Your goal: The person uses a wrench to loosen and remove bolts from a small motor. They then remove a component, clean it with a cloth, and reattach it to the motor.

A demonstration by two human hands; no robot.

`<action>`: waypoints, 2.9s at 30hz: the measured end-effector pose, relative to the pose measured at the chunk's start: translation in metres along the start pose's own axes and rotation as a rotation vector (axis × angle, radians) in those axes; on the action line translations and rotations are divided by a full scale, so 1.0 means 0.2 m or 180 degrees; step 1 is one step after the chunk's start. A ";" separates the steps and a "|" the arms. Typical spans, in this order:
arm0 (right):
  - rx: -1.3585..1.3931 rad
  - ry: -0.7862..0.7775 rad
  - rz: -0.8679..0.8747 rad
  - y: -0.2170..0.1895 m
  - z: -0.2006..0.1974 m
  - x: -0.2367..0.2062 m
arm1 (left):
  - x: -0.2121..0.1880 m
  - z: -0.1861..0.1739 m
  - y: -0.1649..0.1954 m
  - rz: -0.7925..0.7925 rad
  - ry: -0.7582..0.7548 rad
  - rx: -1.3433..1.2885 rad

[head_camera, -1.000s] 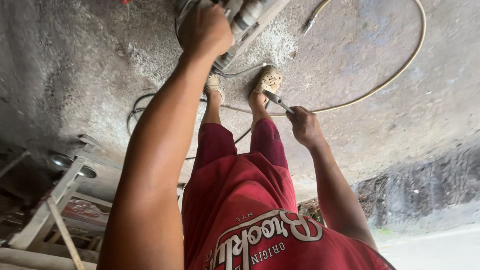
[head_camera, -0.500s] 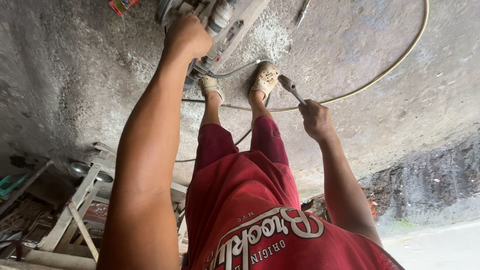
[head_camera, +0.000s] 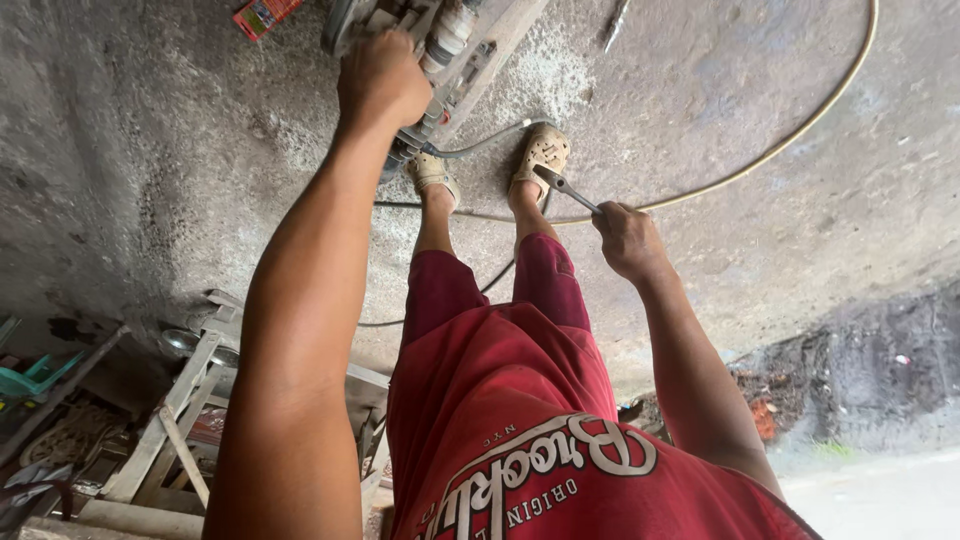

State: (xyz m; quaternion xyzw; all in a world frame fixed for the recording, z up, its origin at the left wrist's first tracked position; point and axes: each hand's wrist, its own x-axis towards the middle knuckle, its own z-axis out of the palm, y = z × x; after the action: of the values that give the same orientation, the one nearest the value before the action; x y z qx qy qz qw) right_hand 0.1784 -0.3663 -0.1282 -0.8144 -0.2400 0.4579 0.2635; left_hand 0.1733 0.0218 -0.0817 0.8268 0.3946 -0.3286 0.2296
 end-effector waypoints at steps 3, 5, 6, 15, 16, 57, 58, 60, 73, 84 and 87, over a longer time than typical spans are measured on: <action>-0.0072 -0.0020 -0.0028 0.01 0.01 -0.01 | -0.01 0.00 0.00 -0.0044 -0.0139 -0.0145; -0.0147 -0.0048 -0.0011 0.01 0.02 -0.02 | -0.01 -0.01 0.00 -0.0006 -0.0407 -0.0105; -0.0182 -0.0034 -0.0039 0.02 0.02 -0.02 | 0.00 -0.02 -0.01 0.0066 -0.0538 0.0042; -0.0274 -0.0255 0.0274 0.02 0.04 -0.03 | -0.03 0.03 -0.02 0.0260 0.0250 -0.0468; -0.0280 -0.0243 0.0251 0.02 0.04 -0.03 | -0.03 0.02 -0.03 0.0358 0.0233 -0.0458; -0.0248 -0.0107 0.0446 0.00 0.09 0.01 | 0.01 0.02 -0.12 0.0788 0.0306 -0.0530; -0.0278 -0.0101 0.0390 -0.01 0.10 0.01 | 0.02 0.02 -0.12 0.1205 0.0557 -0.0397; -0.0331 -0.0157 0.0441 -0.01 0.10 0.01 | 0.03 0.02 -0.11 0.0805 0.0219 -0.0175; -0.0535 -0.0446 0.0723 0.04 0.11 0.00 | 0.02 0.02 -0.09 0.0617 0.0049 -0.0563; -0.0350 -0.0250 0.0611 0.15 0.11 -0.04 | 0.03 0.05 -0.09 0.0102 -0.0156 -0.0876; -0.0207 -0.0124 0.0497 0.20 0.12 -0.05 | 0.02 0.04 -0.09 0.0135 -0.0388 -0.0937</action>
State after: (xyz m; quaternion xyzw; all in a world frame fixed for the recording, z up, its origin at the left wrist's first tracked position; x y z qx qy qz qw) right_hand 0.1588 -0.3970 -0.1576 -0.8297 -0.1955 0.4848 0.1957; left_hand 0.1581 0.0291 -0.0928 0.7709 0.4063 -0.3119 0.3787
